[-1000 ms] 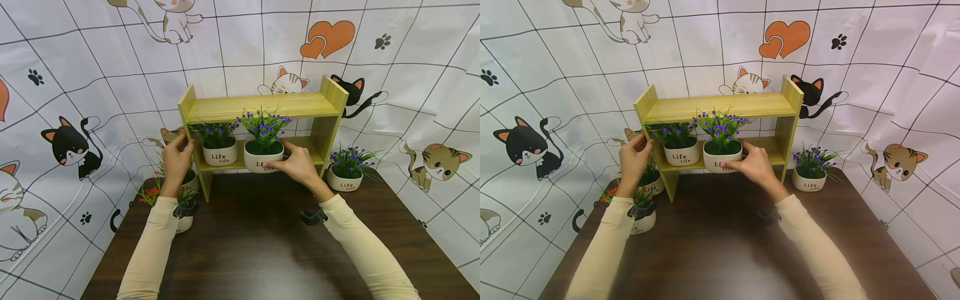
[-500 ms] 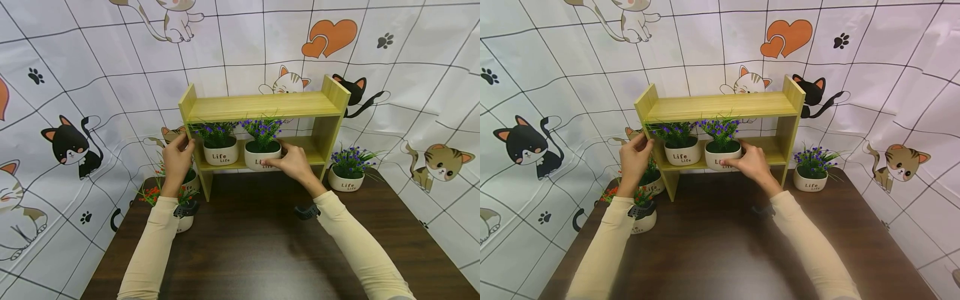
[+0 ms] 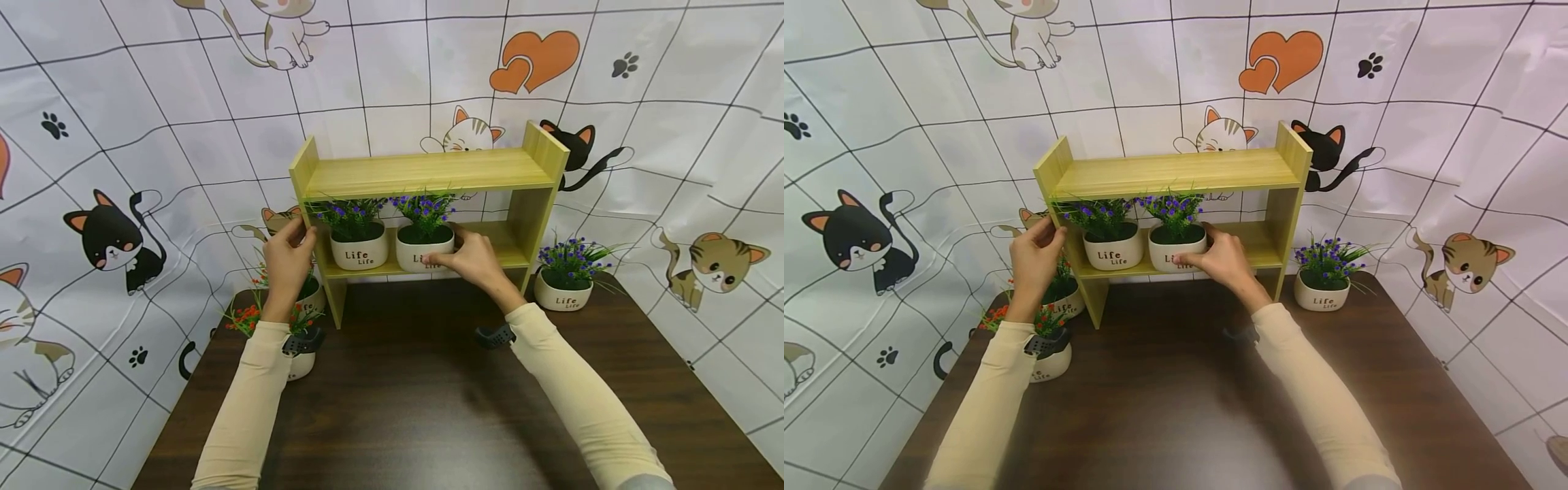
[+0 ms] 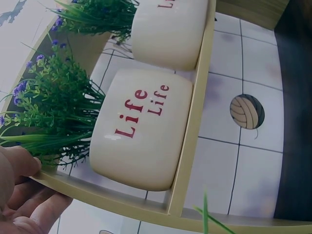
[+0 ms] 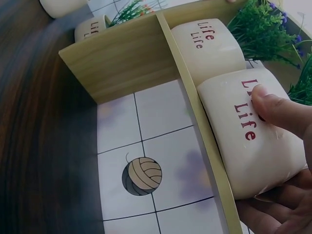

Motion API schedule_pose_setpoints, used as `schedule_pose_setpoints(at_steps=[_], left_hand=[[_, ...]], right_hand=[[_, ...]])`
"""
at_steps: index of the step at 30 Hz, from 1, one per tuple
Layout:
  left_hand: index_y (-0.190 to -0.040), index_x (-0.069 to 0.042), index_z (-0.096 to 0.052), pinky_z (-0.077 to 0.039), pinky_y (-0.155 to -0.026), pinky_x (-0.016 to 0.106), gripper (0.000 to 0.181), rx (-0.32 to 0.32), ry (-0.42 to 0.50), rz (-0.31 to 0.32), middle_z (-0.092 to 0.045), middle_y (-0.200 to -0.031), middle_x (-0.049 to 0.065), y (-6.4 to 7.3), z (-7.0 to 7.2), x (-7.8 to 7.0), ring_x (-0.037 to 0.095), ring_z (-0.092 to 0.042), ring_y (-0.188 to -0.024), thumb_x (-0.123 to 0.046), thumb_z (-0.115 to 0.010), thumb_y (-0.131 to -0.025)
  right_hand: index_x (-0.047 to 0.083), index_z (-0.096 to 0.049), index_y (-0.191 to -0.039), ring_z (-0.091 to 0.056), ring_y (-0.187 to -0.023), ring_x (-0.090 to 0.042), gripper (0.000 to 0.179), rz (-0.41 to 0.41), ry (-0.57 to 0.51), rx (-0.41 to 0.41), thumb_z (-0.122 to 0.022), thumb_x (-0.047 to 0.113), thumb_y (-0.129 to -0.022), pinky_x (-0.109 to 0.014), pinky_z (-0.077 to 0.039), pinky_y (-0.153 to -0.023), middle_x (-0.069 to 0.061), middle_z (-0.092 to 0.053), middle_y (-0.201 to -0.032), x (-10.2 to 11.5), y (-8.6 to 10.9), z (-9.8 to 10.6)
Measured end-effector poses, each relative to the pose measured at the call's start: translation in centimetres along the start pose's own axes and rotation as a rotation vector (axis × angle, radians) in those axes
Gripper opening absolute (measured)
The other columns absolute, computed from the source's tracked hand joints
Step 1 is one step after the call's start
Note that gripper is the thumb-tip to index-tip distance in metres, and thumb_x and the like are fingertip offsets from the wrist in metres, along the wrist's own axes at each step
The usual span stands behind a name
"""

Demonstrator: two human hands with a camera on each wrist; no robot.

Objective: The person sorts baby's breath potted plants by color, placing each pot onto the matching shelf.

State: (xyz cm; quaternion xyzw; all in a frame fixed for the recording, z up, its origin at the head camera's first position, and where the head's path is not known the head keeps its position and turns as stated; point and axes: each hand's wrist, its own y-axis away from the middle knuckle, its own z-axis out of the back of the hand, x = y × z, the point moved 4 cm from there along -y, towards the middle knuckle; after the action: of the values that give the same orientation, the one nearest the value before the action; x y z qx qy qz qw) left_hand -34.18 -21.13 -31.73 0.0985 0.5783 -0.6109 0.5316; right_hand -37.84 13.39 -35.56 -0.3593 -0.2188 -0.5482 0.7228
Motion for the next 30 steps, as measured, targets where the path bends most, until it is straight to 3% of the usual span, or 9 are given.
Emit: schedule_pose_setpoints(at_steps=[8,22,30], left_hand=[[-0.137,-0.003,-0.072,-0.063,-0.094,0.050,0.033,0.006,0.016,0.009,-0.076,-0.126,0.023,0.1,0.0,0.1,0.037,-0.076,-0.116,-0.013,-0.067,-0.106],[-0.138,-0.002,-0.071,-0.062,-0.095,0.047,0.034,0.000,0.026,0.007,-0.075,-0.127,0.023,0.1,0.1,-0.1,0.036,-0.076,-0.117,-0.014,-0.066,-0.106],[-0.136,-0.002,-0.072,-0.062,-0.095,0.046,0.033,0.000,0.026,-0.003,-0.075,-0.127,0.023,0.0,0.0,0.0,0.035,-0.076,-0.118,-0.013,-0.068,-0.105]], right_hand=[[0.008,-0.041,-0.165,-0.071,-0.093,-0.028,0.107,0.004,0.032,0.015,-0.087,0.060,-0.082,-0.043,-0.058,-0.077,-0.018,-0.077,-0.116,-0.2,-0.9,-0.3],[0.009,-0.034,-0.168,-0.069,-0.120,-0.035,0.110,-0.039,0.004,0.066,-0.086,0.058,-0.084,-0.053,-0.059,-0.098,-0.023,-0.067,-0.140,-0.1,-2.3,-0.7],[0.009,-0.034,-0.168,-0.068,-0.121,-0.036,0.109,-0.037,-0.015,0.061,-0.087,0.056,-0.084,-0.053,-0.059,-0.098,-0.024,-0.067,-0.139,-0.2,-2.3,-0.7]])
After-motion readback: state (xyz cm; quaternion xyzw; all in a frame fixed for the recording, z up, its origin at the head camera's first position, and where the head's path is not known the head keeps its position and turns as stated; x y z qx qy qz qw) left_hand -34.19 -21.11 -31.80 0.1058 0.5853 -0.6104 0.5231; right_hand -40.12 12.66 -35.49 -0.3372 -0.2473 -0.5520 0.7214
